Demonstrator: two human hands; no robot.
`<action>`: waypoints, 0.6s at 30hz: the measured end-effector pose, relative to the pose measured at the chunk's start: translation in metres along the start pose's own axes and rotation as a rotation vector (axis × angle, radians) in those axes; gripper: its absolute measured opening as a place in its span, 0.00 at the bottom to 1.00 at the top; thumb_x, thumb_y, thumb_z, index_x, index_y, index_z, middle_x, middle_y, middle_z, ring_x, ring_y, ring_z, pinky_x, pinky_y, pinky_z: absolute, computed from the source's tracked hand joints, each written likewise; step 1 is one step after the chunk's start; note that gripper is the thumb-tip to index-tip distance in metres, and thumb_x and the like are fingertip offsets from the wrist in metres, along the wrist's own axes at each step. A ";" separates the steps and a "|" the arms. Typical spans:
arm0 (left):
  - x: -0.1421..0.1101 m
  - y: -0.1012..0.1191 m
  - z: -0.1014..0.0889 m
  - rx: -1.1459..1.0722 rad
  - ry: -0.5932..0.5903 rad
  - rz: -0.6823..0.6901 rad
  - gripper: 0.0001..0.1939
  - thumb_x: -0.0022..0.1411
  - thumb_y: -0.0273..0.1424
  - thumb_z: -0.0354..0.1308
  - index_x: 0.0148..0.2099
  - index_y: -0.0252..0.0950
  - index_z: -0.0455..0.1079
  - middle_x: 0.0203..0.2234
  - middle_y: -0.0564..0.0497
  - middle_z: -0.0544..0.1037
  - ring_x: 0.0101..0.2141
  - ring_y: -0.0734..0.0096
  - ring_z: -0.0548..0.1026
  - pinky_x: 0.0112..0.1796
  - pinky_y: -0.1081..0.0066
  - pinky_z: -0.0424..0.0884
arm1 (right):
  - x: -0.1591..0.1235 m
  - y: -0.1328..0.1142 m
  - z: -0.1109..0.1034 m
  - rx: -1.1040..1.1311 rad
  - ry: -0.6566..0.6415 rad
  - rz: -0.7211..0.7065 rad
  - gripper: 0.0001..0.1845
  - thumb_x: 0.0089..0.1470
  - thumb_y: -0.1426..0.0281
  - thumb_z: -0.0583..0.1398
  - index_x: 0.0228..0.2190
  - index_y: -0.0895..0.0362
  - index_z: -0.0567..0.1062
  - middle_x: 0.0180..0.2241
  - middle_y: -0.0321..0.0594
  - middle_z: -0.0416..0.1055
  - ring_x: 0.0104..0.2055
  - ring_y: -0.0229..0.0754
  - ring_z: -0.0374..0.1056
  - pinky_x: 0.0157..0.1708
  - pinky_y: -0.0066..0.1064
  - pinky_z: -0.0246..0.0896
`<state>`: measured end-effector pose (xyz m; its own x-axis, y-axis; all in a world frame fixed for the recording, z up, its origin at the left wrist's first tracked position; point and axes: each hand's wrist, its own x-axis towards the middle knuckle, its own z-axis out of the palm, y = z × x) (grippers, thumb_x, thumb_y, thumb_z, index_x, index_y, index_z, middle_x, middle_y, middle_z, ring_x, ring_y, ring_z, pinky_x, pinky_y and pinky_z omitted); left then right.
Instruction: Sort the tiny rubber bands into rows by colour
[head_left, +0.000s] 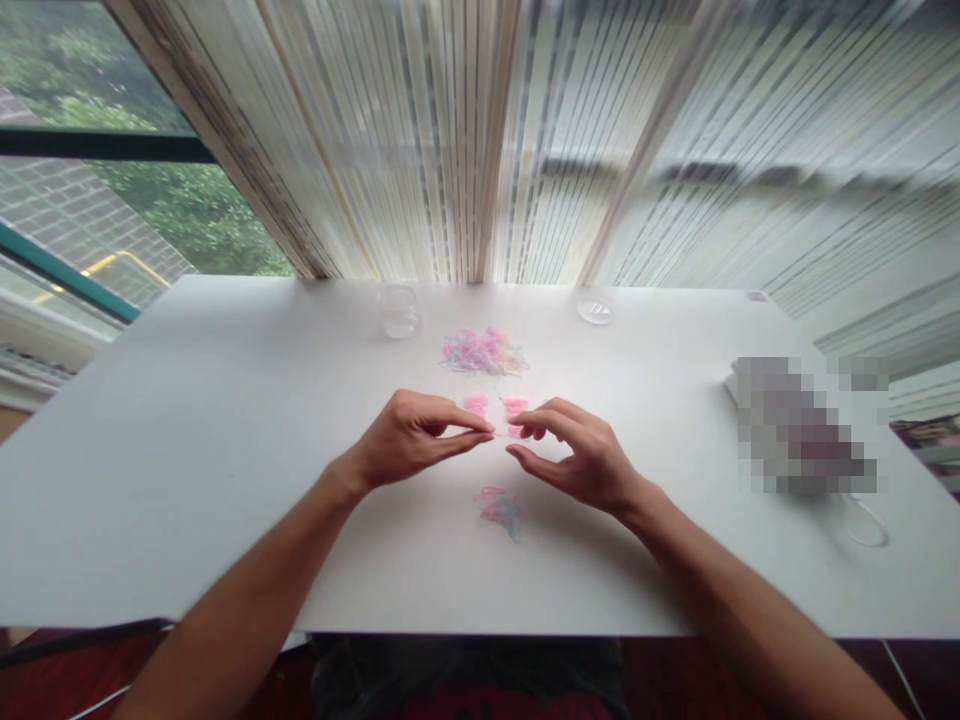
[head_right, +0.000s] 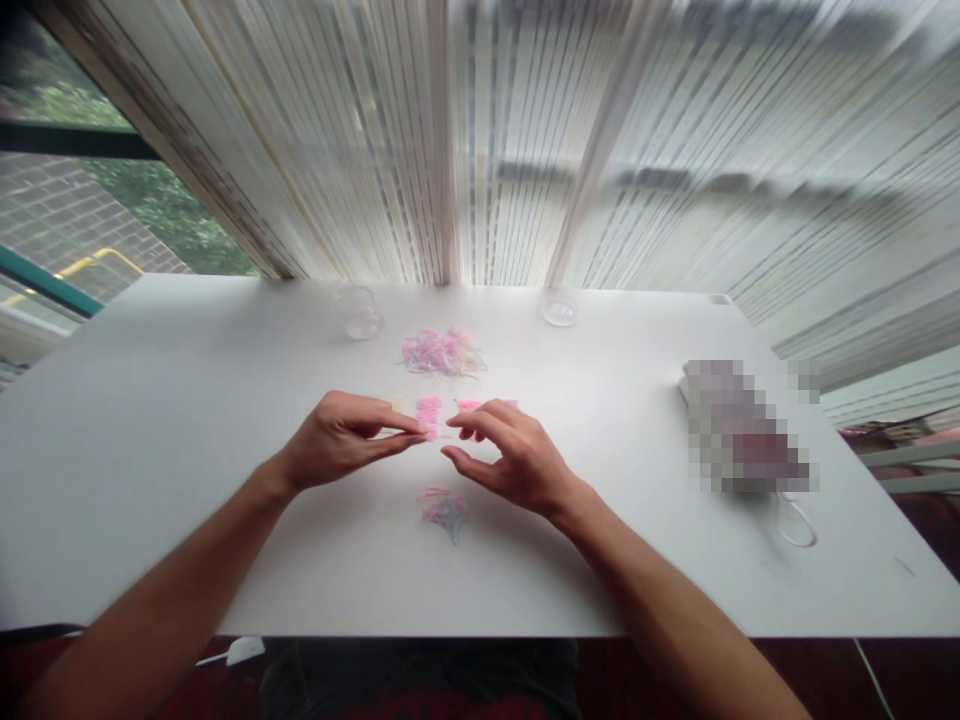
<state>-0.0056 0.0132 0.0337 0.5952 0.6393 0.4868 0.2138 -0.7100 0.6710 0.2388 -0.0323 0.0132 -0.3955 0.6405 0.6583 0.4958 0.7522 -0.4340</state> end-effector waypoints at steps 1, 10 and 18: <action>0.001 0.003 0.005 -0.002 0.005 0.034 0.06 0.62 0.30 0.67 0.37 0.32 0.83 0.18 0.53 0.76 0.18 0.82 0.57 0.20 0.78 0.56 | 0.000 -0.001 0.000 0.008 -0.007 -0.013 0.06 0.60 0.72 0.64 0.41 0.57 0.76 0.29 0.40 0.74 0.31 0.39 0.70 0.31 0.30 0.69; 0.001 0.000 0.012 0.049 0.016 0.038 0.07 0.63 0.30 0.66 0.36 0.32 0.82 0.18 0.53 0.76 0.18 0.81 0.57 0.19 0.78 0.57 | 0.003 -0.005 -0.004 -0.006 -0.011 -0.031 0.04 0.63 0.74 0.60 0.36 0.56 0.76 0.27 0.39 0.73 0.29 0.38 0.69 0.31 0.30 0.68; -0.001 0.001 0.012 0.063 0.019 0.013 0.04 0.60 0.27 0.67 0.37 0.32 0.82 0.18 0.55 0.74 0.19 0.81 0.55 0.19 0.77 0.55 | 0.003 -0.003 -0.005 -0.042 0.010 -0.051 0.05 0.63 0.75 0.60 0.36 0.56 0.77 0.27 0.38 0.74 0.29 0.39 0.69 0.31 0.30 0.68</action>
<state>0.0038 0.0088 0.0269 0.5837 0.6350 0.5061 0.2550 -0.7351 0.6282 0.2396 -0.0338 0.0192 -0.4136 0.5994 0.6853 0.5071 0.7768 -0.3734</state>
